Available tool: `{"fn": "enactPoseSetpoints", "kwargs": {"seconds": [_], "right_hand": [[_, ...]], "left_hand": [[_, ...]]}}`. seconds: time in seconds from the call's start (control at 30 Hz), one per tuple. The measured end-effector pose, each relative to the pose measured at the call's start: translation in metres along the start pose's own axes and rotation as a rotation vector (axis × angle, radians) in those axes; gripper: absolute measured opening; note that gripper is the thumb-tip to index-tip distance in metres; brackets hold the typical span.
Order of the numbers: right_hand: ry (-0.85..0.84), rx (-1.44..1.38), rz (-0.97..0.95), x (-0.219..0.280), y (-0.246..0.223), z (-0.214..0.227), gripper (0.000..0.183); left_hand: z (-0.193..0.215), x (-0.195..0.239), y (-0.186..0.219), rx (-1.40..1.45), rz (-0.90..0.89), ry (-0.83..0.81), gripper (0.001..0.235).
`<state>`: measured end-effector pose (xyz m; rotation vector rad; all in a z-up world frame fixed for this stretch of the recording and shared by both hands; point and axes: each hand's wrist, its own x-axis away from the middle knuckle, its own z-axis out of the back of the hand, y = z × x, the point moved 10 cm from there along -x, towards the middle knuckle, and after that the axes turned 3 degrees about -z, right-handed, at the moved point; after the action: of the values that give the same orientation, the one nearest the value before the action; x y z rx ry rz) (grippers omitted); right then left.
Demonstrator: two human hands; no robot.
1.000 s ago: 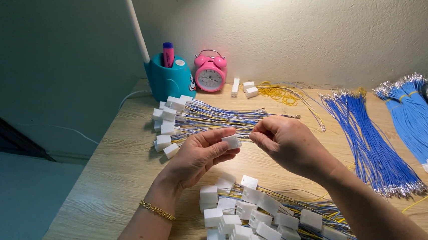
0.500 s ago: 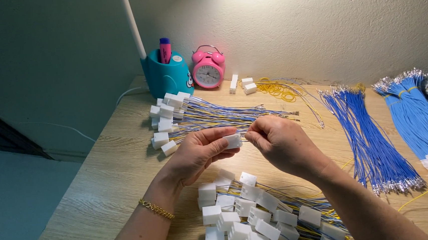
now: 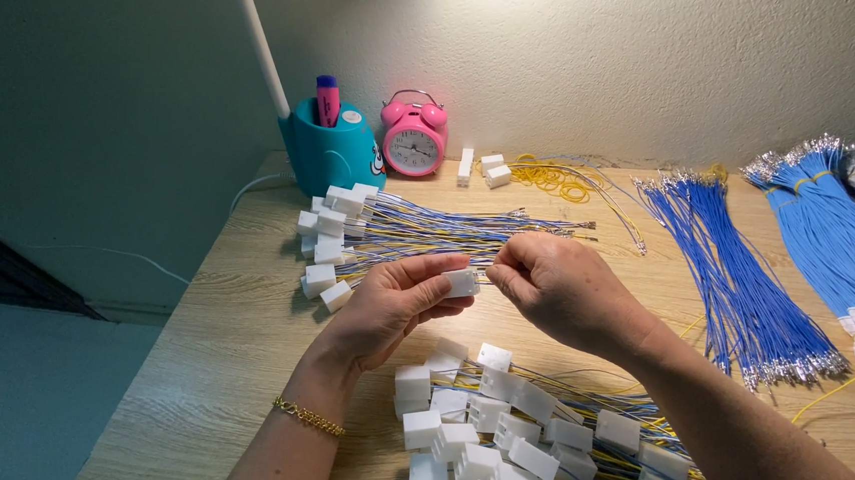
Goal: Manually assembling electrical wire harnesses by inserting pre-crimped wires into plastic connector housings.
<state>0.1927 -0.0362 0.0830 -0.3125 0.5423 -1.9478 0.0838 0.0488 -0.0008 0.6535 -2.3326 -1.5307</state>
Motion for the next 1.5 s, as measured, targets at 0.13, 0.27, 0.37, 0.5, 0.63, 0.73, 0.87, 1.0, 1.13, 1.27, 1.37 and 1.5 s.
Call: {"fn": "enactPoseSetpoints", "kwargs": {"seconds": [0.13,0.27,0.37,0.5,0.63,0.73,0.87,1.0,1.13,1.27,1.37,1.5], "right_hand": [[-0.009,0.035,0.040,0.003,-0.006,-0.002,0.017],[0.020,0.040,0.110,0.002,-0.007,-0.006,0.017],[0.049,0.022,0.148,0.000,-0.007,-0.007,0.018],[0.008,-0.123,0.128,-0.003,-0.002,-0.011,0.015],[-0.034,-0.216,0.076,-0.004,0.004,-0.012,0.012],[-0.029,-0.240,0.077,-0.005,0.007,-0.016,0.012],[0.026,-0.160,0.139,-0.002,0.001,-0.016,0.013],[0.062,-0.096,0.147,-0.003,0.001,-0.013,0.013],[0.069,-0.055,0.168,0.000,0.002,-0.022,0.014],[0.099,-0.039,0.163,-0.001,0.003,-0.022,0.013],[0.107,-0.055,0.166,0.001,0.001,-0.021,0.011],[0.103,-0.127,0.163,0.000,0.004,-0.023,0.010]], "left_hand": [[-0.003,0.000,0.000,-0.027,0.000,-0.013,0.039],[-0.008,0.001,-0.001,-0.064,-0.024,-0.032,0.038],[-0.006,-0.001,-0.003,-0.072,-0.033,-0.040,0.037],[-0.004,-0.002,-0.002,-0.047,-0.038,-0.019,0.037],[-0.007,-0.001,0.004,-0.044,-0.050,-0.021,0.037],[-0.004,-0.002,0.000,-0.043,-0.055,-0.010,0.037],[-0.003,-0.003,0.002,-0.075,-0.086,-0.008,0.035],[-0.007,-0.002,0.004,-0.113,-0.115,-0.021,0.034],[-0.003,-0.002,0.002,-0.121,-0.114,-0.009,0.034],[-0.003,-0.001,0.004,-0.114,-0.123,-0.010,0.034],[-0.002,-0.002,0.000,-0.101,-0.122,-0.025,0.034],[0.005,-0.003,-0.003,-0.082,-0.119,-0.015,0.034]]}}
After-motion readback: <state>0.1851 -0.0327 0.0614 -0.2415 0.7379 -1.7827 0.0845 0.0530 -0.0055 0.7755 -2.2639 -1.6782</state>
